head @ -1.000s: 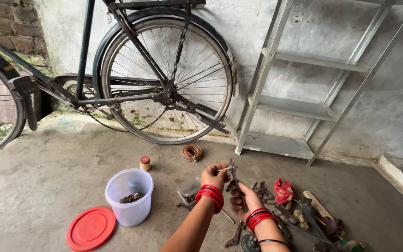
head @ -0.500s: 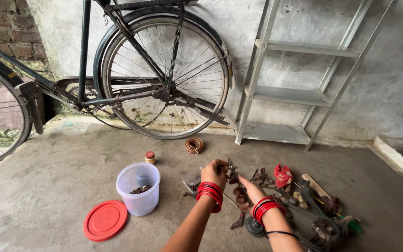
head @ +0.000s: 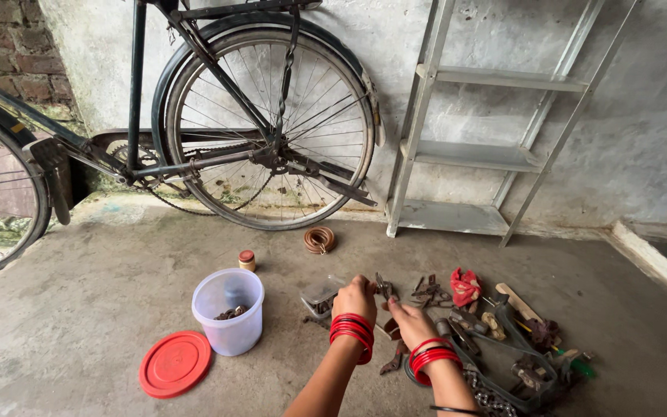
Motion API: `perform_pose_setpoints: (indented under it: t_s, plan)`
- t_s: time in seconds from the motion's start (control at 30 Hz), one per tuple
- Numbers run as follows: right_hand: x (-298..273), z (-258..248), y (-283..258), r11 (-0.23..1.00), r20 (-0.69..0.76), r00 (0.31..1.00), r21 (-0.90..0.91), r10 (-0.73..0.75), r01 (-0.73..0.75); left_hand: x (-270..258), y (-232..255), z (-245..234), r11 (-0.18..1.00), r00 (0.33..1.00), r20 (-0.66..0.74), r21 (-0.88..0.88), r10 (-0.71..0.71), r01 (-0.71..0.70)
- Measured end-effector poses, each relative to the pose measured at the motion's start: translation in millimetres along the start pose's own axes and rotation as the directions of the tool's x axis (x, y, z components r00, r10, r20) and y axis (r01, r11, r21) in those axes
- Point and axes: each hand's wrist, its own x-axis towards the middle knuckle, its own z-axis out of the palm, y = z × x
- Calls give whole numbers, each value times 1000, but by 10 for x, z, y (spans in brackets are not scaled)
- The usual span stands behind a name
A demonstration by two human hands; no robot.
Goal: The person picks up various metal parts and tools from a collection on the floor and places them into a bucket and a clear plastic box.
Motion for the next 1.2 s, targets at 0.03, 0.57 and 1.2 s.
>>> perform_pose_setpoints:
  t_s: [0.03, 0.57, 1.2]
  plan:
    - [-71, 1, -62, 997, -9, 1000, -77, 16, -17, -7, -6, -11, 999, 1000, 20, 36, 10, -11]
    - [-380, 44, -80, 998, 3, 998, -6, 69, -69, 163, -437, 285, 903, 909, 298, -229, -292, 365]
    - [-338, 21, 84, 971, 10, 1000, 237, 10, -12, 14, -368, 200, 924, 953, 160, -247, -257, 290]
